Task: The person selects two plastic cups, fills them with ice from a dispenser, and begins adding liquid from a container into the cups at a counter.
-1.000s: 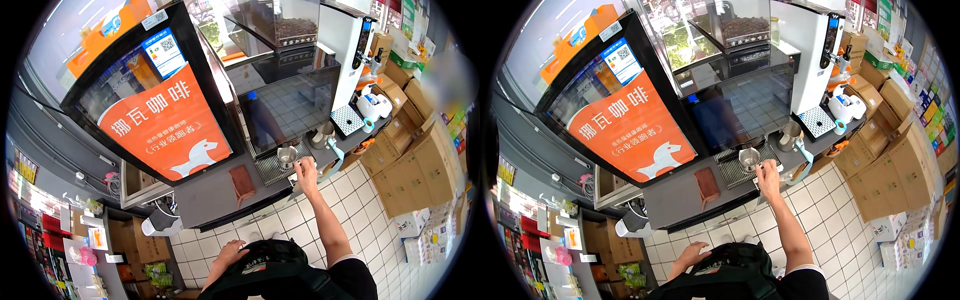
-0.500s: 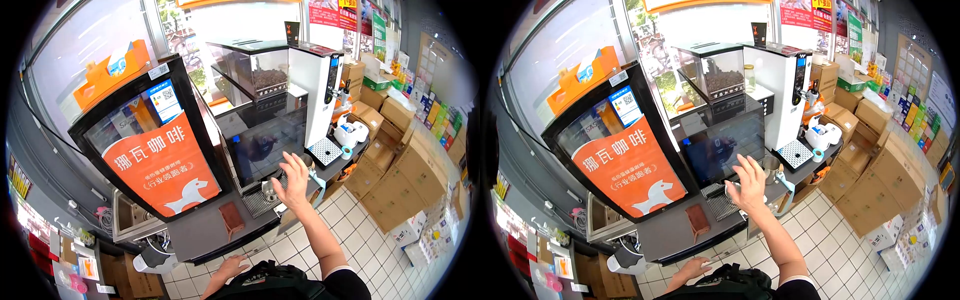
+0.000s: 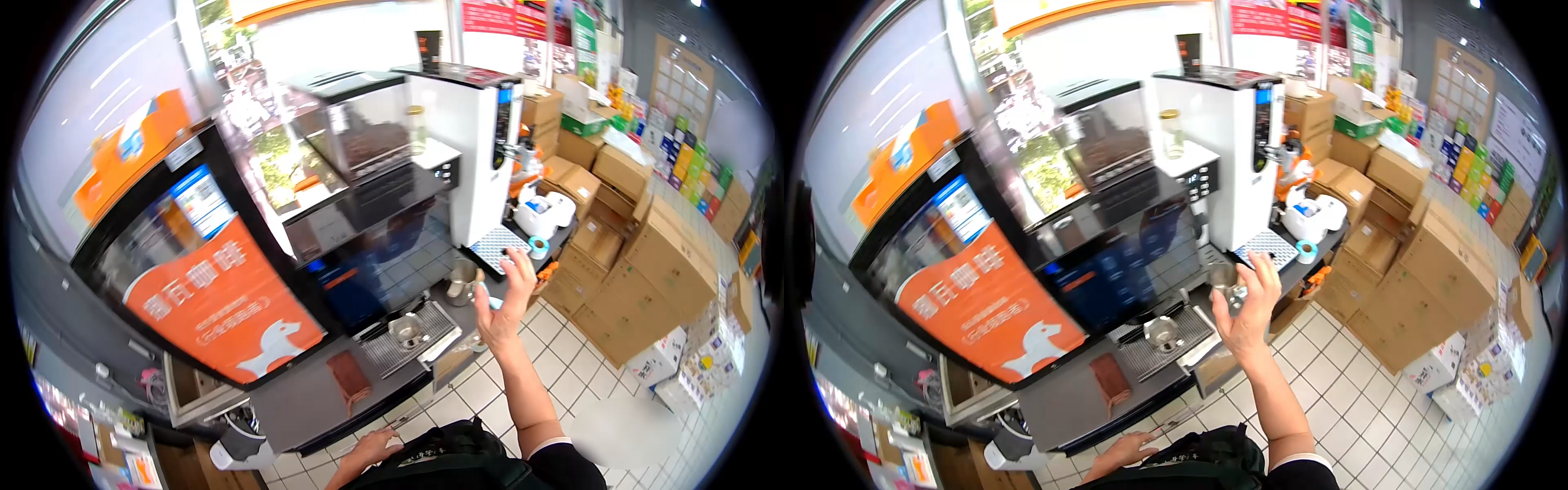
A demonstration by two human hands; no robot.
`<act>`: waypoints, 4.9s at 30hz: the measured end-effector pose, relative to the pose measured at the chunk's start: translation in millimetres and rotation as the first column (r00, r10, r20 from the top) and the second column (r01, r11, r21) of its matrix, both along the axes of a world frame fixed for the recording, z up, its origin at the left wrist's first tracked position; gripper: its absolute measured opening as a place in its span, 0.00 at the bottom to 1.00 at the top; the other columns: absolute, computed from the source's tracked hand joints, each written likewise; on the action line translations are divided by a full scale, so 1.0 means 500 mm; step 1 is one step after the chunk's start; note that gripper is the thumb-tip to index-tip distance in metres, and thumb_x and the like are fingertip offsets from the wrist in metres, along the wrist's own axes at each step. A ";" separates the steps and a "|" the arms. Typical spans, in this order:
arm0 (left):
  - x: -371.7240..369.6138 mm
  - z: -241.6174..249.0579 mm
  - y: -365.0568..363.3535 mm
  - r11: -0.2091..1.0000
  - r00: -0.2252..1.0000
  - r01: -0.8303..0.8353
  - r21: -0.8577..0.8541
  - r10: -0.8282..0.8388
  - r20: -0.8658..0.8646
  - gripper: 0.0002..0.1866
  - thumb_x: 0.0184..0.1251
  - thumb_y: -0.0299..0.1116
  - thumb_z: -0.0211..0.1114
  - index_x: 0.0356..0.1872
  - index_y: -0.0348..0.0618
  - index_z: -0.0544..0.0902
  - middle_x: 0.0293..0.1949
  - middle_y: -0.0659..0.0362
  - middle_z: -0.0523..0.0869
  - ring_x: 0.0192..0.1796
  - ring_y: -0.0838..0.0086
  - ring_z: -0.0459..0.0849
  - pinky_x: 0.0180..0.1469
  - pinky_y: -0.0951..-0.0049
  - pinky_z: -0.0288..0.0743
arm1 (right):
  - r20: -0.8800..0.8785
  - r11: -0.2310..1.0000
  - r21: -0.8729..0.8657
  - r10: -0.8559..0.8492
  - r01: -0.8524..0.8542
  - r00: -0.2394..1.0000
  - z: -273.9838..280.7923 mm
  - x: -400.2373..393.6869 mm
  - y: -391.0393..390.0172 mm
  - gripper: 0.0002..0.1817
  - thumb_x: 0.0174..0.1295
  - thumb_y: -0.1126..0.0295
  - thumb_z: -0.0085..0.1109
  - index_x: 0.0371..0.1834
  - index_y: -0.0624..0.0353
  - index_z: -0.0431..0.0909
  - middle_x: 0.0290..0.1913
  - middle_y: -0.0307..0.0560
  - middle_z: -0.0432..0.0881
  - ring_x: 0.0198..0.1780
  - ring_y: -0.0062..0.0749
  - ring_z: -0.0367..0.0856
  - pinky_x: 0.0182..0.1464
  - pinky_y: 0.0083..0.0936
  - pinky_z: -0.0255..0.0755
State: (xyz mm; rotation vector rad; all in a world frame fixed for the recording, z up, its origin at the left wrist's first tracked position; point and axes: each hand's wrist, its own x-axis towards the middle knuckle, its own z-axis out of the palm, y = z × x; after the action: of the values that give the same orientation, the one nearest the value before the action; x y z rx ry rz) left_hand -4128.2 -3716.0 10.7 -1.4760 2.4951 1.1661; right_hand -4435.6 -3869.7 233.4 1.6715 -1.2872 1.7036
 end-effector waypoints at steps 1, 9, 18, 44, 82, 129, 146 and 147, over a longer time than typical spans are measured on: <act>-0.025 0.002 -0.019 0.999 0.999 0.034 0.000 -0.034 0.005 0.25 0.64 0.52 0.59 0.53 0.43 0.77 0.49 0.47 0.81 0.53 0.54 0.79 0.53 0.61 0.72 | -0.022 0.996 0.066 -0.053 0.054 0.998 -0.010 -0.033 -0.009 0.27 0.49 0.72 0.65 0.54 0.61 0.68 0.61 0.58 0.68 0.65 0.56 0.62 0.65 0.47 0.54; -0.366 -0.009 -0.157 0.984 0.981 0.055 0.168 -0.022 -0.193 0.16 0.64 0.45 0.60 0.46 0.46 0.81 0.33 0.51 0.85 0.40 0.55 0.83 0.43 0.60 0.75 | 0.131 0.964 0.184 -0.219 0.193 0.967 -0.048 -0.489 -0.133 0.20 0.52 0.79 0.62 0.50 0.62 0.71 0.54 0.56 0.71 0.54 0.48 0.71 0.55 0.34 0.66; -0.774 0.097 -0.301 0.992 0.918 -0.109 -0.063 0.076 -0.390 0.11 0.58 0.38 0.63 0.24 0.41 0.78 0.31 0.55 0.80 0.37 0.57 0.80 0.39 0.63 0.73 | 0.179 0.836 0.541 -0.001 -0.097 0.984 -0.116 -0.843 -0.399 0.16 0.54 0.74 0.63 0.45 0.61 0.71 0.36 0.52 0.77 0.32 0.42 0.79 0.37 0.34 0.73; -1.123 0.248 -0.856 0.869 0.835 -0.432 -0.243 0.283 -0.472 0.09 0.62 0.30 0.61 0.43 0.42 0.79 0.37 0.53 0.80 0.40 0.57 0.80 0.41 0.64 0.74 | -0.596 0.773 0.630 0.428 0.066 0.680 0.046 -0.913 -1.271 0.30 0.47 0.65 0.69 0.53 0.62 0.67 0.43 0.60 0.75 0.45 0.52 0.79 0.47 0.39 0.77; -1.290 0.295 -0.983 0.506 -0.435 -0.620 0.599 0.414 -0.800 0.35 0.52 0.37 0.71 0.60 0.39 0.64 0.46 0.47 0.79 0.48 0.60 0.81 0.51 0.63 0.73 | -0.203 0.830 0.538 0.295 -0.146 0.933 -0.123 -1.037 -1.028 0.37 0.48 0.63 0.67 0.61 0.62 0.63 0.59 0.58 0.67 0.58 0.52 0.66 0.58 0.44 0.58; -1.293 0.247 -0.885 0.418 -0.333 -0.712 0.565 0.507 -0.795 0.42 0.48 0.44 0.73 0.63 0.36 0.64 0.51 0.47 0.77 0.50 0.59 0.80 0.54 0.62 0.72 | -0.405 0.884 0.347 0.442 -0.313 0.800 0.068 -1.027 -1.196 0.31 0.54 0.55 0.66 0.58 0.55 0.68 0.43 0.47 0.71 0.33 0.47 0.79 0.31 0.38 0.76; -1.244 0.256 -0.674 0.667 -0.214 -0.510 0.543 0.513 -0.831 0.50 0.32 0.51 0.81 0.62 0.44 0.68 0.69 0.47 0.60 0.71 0.57 0.58 0.64 0.52 0.62 | 0.955 -0.263 -0.230 0.123 -0.937 -0.269 -0.163 -1.070 -0.636 0.24 0.58 0.68 0.61 0.57 0.59 0.66 0.52 0.53 0.76 0.43 0.47 0.82 0.43 0.41 0.79; -1.234 0.247 -0.640 0.696 -0.218 -0.480 0.534 0.495 -0.841 0.50 0.31 0.51 0.81 0.61 0.45 0.69 0.70 0.47 0.58 0.73 0.57 0.55 0.65 0.51 0.60 | 0.950 -0.269 -0.311 -0.098 -0.912 -0.295 -0.201 -1.037 -0.573 0.26 0.58 0.64 0.62 0.58 0.57 0.65 0.54 0.56 0.74 0.44 0.51 0.82 0.46 0.43 0.79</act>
State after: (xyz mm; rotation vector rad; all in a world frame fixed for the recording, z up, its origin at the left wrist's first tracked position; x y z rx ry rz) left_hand -4744.9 -4036.0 134.3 -2.2311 2.0065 3.5267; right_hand -4953.8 -4156.1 132.7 2.7169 -1.8407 3.9886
